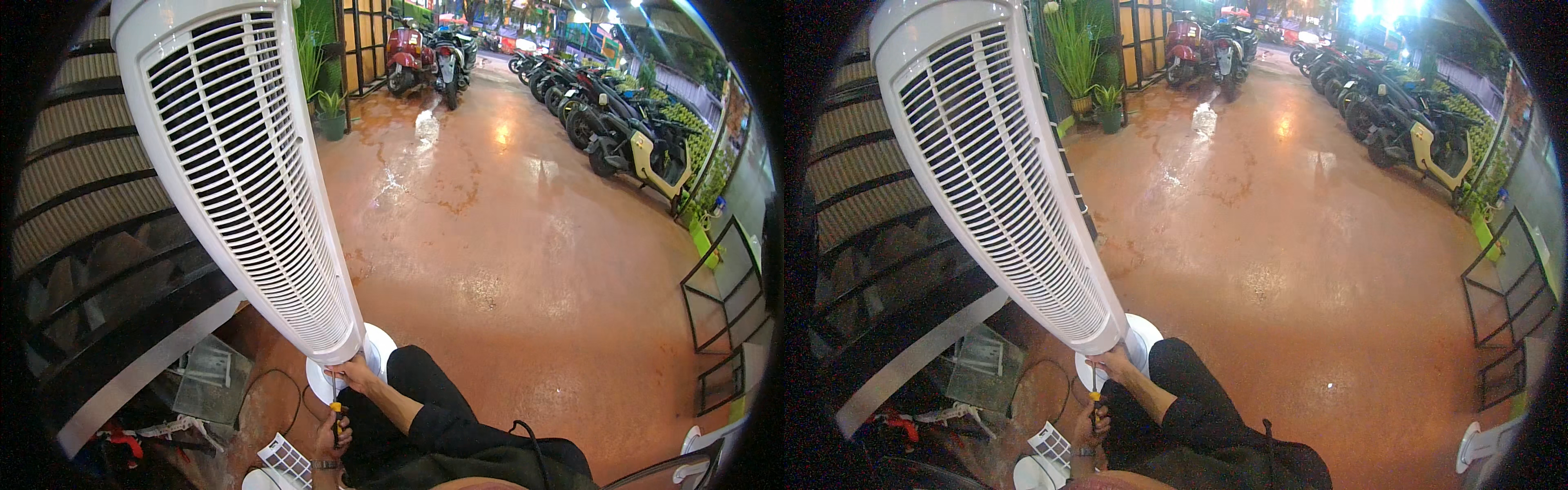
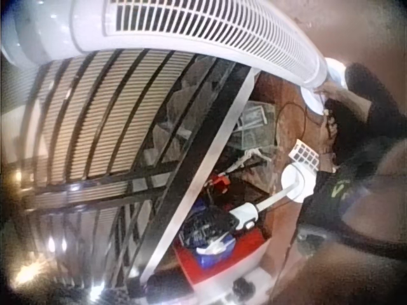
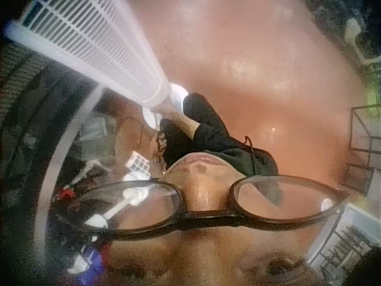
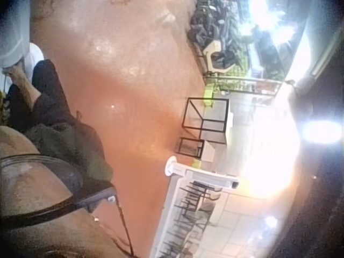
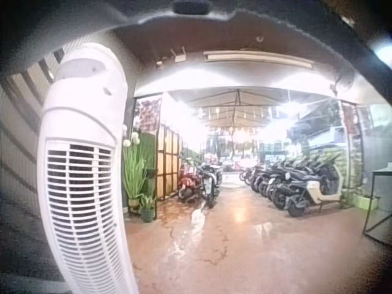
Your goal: The person sits on the floor and uses a screwdriver to tighten screws on the base of a white tower fan. The person adjusts their position slightly and continues to work on the fan base throughout the clip.
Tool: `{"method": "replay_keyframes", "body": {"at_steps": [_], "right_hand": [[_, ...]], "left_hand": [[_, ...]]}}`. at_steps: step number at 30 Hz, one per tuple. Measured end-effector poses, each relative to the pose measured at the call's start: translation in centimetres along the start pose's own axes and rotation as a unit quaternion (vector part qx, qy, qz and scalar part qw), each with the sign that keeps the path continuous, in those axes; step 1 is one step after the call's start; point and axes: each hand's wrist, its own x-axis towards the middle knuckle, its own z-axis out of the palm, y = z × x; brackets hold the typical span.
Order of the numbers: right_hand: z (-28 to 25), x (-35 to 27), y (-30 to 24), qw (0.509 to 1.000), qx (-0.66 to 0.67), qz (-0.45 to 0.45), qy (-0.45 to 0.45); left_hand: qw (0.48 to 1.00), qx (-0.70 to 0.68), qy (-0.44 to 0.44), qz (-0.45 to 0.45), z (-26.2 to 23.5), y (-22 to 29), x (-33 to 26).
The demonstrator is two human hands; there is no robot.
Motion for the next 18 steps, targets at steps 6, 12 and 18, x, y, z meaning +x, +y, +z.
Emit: {"method": "replay_keyframes", "body": {"at_steps": [6,12,18], "right_hand": [[0.4,-0.4,-0.6,0.999,-0.032,0.040,-0.005],[-0.1,0.1,0.1,1.000,0.007,0.023,0.001],[-0.6,0.2,0.2,0.999,0.017,0.041,-0.014]], "left_hand": [[0.910,0.375,0.150,0.096,2.2,-0.2,-0.4],[0.999,-0.040,0.024,0.011,1.8,0.5,-0.4],[0.996,-0.057,-0.063,-0.037,0.9,0.6,-0.2]]}}
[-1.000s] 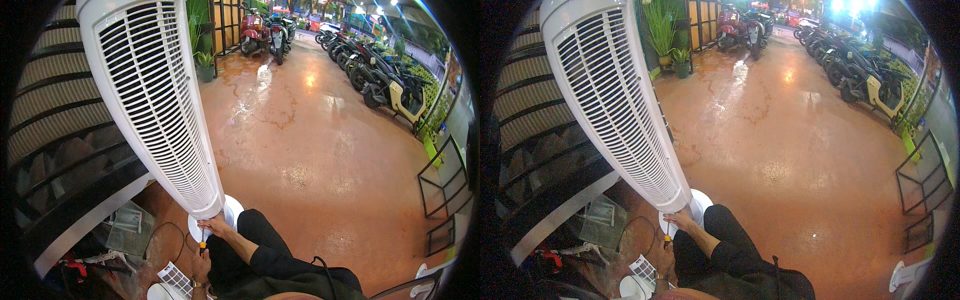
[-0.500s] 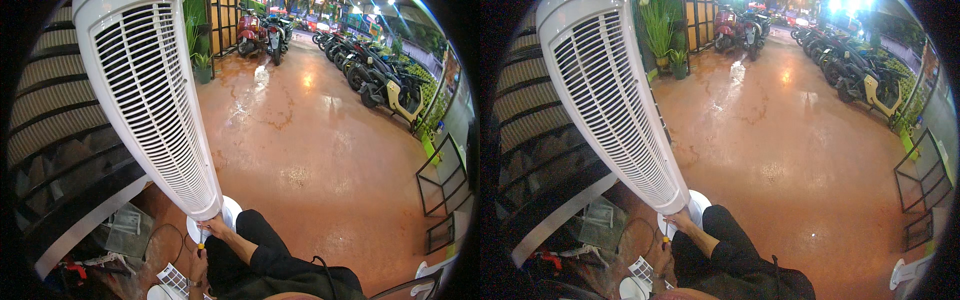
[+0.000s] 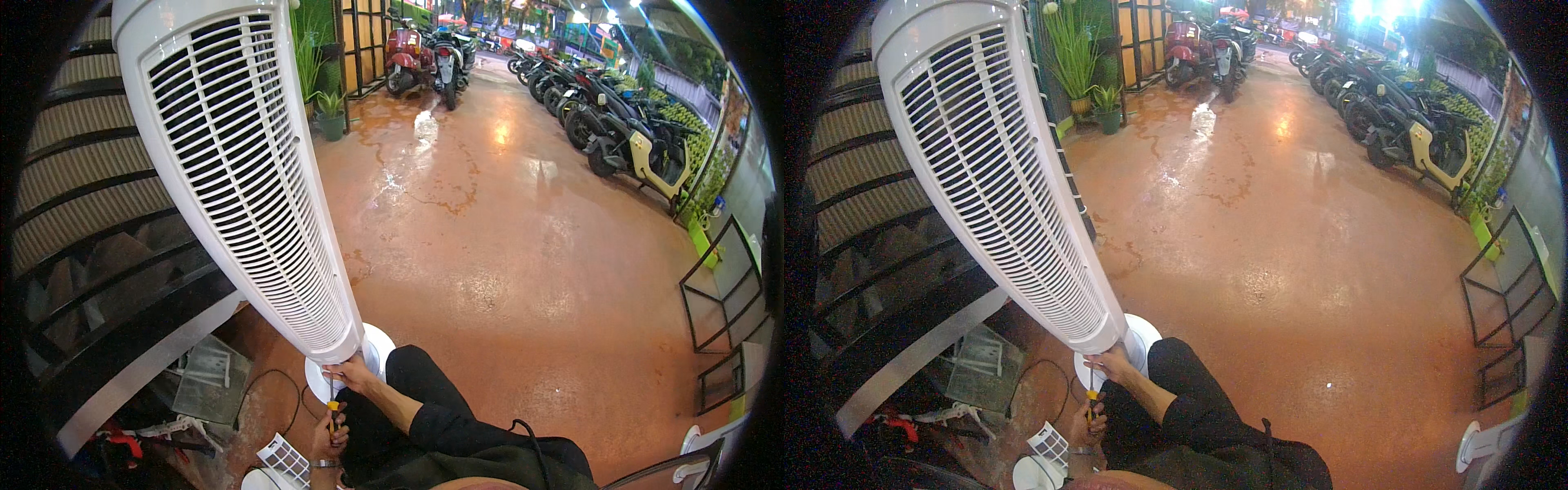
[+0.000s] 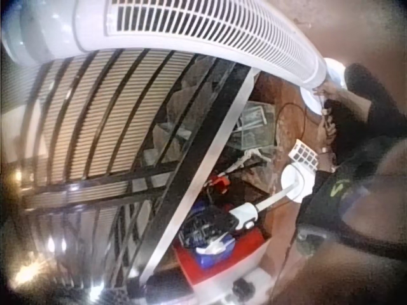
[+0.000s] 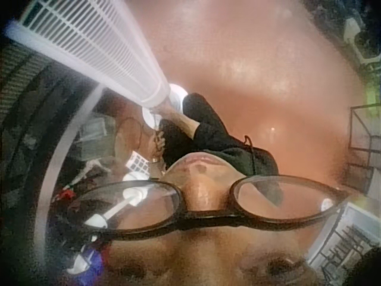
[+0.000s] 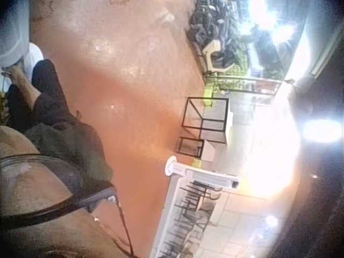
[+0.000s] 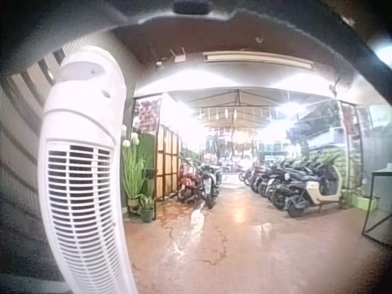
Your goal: The person sits on the floor and uses a screwdriver to tighten screws on the base of a white tower fan. The person adjusts their position slightly and continues to work on the fan base throughout the clip.
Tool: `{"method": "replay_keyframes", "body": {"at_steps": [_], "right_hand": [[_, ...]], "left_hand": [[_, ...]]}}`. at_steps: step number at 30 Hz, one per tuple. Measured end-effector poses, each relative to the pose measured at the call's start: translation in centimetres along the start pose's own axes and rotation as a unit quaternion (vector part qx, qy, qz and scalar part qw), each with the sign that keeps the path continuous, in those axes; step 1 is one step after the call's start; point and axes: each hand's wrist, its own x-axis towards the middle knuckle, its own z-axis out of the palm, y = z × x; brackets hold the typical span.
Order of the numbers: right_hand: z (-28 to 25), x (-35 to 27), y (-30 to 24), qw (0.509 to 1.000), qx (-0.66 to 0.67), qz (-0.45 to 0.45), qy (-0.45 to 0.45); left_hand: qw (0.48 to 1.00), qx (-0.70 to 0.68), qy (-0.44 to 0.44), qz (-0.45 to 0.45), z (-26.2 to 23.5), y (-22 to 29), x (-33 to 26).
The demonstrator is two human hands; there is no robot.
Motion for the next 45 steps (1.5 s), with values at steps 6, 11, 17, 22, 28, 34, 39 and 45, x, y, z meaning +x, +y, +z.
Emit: {"method": "replay_keyframes", "body": {"at_steps": [6,11,17,22,28,34,39,45], "right_hand": [[1.8,-0.7,0.0,0.998,-0.037,0.037,0.034],[1.5,-0.6,0.0,0.997,-0.052,0.023,0.043],[1.1,-0.2,0.8,0.999,-0.016,0.024,0.039],[0.9,0.1,1.2,1.000,-0.001,0.017,0.018],[0.9,0.1,1.5,0.994,-0.087,0.057,0.034],[1.4,-0.3,1.5,0.995,-0.015,0.085,0.053],[1.1,0.1,1.6,0.996,0.015,0.085,0.038],[1.1,0.3,1.5,0.994,-0.039,0.094,0.029]], "left_hand": [[0.581,0.730,0.309,0.186,2.8,-0.1,0.0],[0.895,0.399,0.189,0.063,3.1,0.6,-0.4],[0.993,-0.087,-0.064,-0.046,-2.9,0.6,0.7],[0.709,0.628,0.276,0.163,-2.2,0.2,1.6],[0.699,0.638,0.252,0.203,1.3,-0.7,1.5],[0.999,-0.046,-0.015,-0.014,-2.1,0.9,0.2],[0.968,0.227,0.103,0.008,-1.4,1.5,0.5],[0.549,0.723,0.324,0.265,5.1,0.6,-0.2]]}}
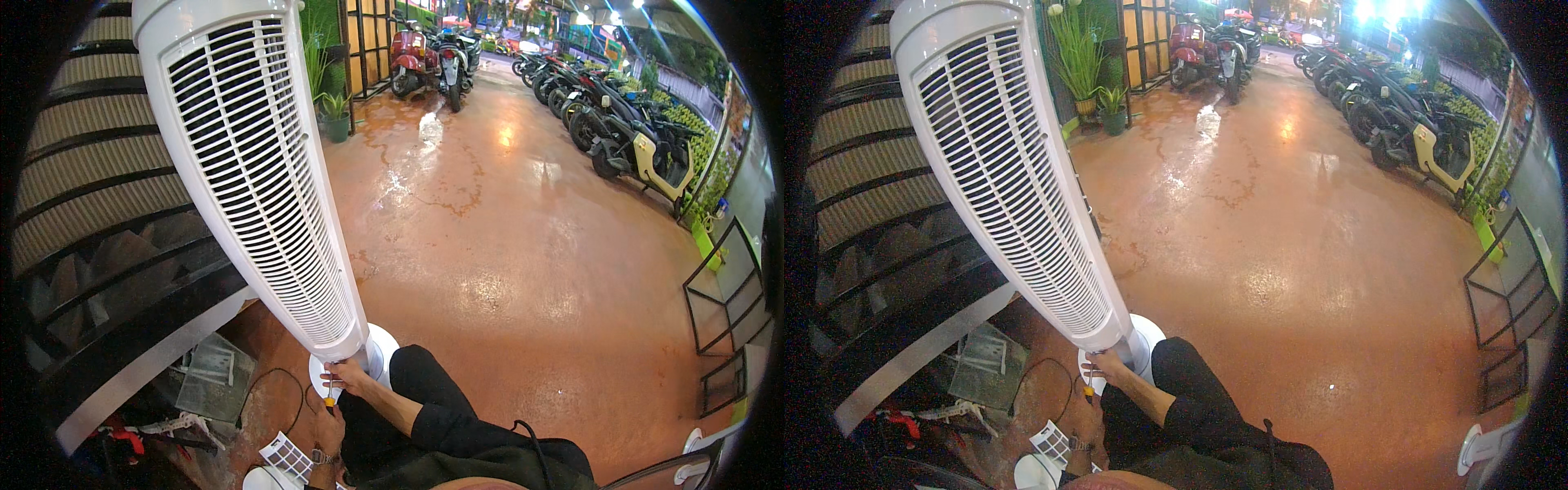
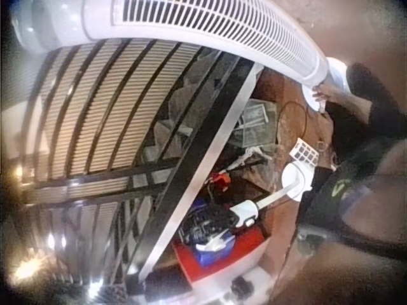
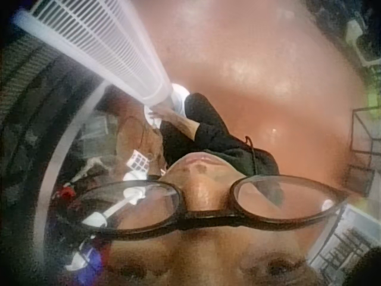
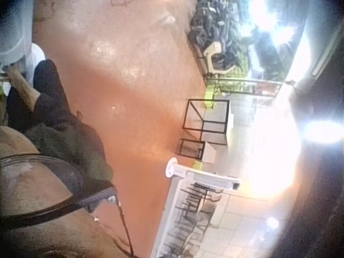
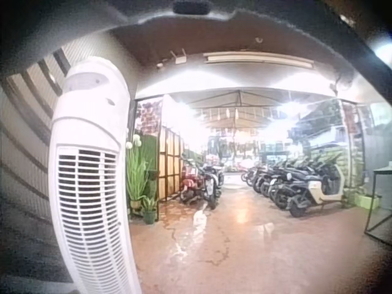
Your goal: The person sits on the floor and uses a screwdriver to tighten screws on the base of a white tower fan. The person adjusts their position slightly and continues to work on the fan base throughout the clip.
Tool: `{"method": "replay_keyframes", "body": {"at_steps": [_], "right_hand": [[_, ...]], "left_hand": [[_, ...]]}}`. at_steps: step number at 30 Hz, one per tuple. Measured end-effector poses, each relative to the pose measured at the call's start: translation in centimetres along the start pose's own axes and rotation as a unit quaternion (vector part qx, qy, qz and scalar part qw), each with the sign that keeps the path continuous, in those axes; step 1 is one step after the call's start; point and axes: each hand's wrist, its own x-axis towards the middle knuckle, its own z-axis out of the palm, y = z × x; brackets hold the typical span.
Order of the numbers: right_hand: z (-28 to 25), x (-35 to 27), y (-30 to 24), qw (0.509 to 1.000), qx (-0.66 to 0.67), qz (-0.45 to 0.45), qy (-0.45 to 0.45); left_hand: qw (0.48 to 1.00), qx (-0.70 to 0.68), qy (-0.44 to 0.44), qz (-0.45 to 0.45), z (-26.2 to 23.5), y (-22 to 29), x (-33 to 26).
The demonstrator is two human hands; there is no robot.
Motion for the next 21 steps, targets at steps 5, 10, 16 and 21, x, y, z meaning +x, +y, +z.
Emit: {"method": "replay_keyframes", "body": {"at_steps": [5,10,16,21], "right_hand": [[0.5,-0.6,-0.3,1.000,-0.010,0.011,0.026],[0.3,-0.1,0.1,1.000,0.016,0.011,0.014],[0.5,0.1,0.6,1.000,0.011,-0.015,0.005],[1.7,-0.9,2.9,0.993,-0.076,0.013,0.085]], "left_hand": [[0.881,-0.372,-0.225,-0.186,1.1,-5.2,0.6],[0.495,-0.741,-0.359,-0.276,1.1,-7.4,0.5],[0.964,-0.179,-0.167,-0.104,0.4,-6.1,1.3],[0.999,0.017,0.031,0.023,1.8,-2.6,-0.7]]}}
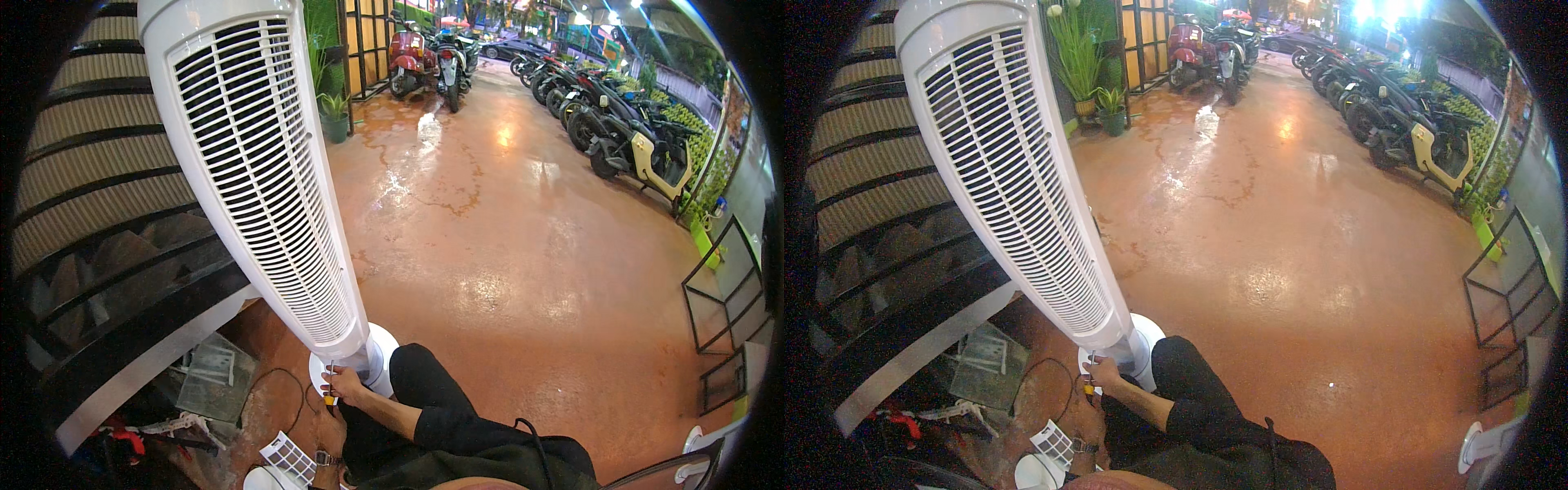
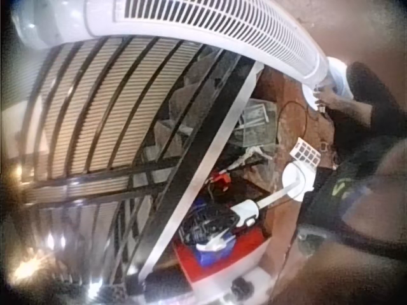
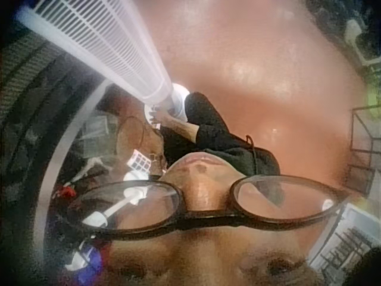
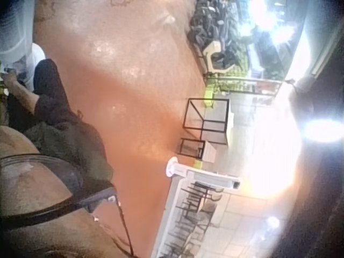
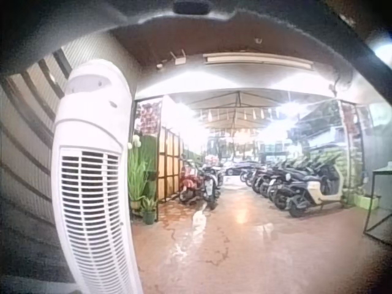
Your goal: The person sits on the floor and uses a screwdriver to tighten screws on the base of a white tower fan. The person adjusts their position slightly and continues to work on the fan base throughout the clip.
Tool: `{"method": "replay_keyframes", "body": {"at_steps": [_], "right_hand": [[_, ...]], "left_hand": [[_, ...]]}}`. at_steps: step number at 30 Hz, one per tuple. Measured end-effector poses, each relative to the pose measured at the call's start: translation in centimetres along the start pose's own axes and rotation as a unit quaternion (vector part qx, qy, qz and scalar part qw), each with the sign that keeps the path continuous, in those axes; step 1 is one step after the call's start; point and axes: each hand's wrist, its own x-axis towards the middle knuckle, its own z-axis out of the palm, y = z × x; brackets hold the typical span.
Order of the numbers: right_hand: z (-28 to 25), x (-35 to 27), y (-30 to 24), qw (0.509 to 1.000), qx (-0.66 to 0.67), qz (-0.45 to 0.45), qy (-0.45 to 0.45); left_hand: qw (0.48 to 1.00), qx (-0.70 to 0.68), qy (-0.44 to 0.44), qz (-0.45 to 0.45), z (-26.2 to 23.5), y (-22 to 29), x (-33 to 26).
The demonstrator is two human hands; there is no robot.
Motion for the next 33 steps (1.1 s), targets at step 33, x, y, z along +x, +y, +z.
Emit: {"method": "replay_keyframes", "body": {"at_steps": [33], "right_hand": [[-1.3,-2.3,3.9,0.967,-0.212,-0.062,-0.130]], "left_hand": [[0.714,-0.550,-0.269,-0.340,-0.5,-7.9,-0.6]]}}
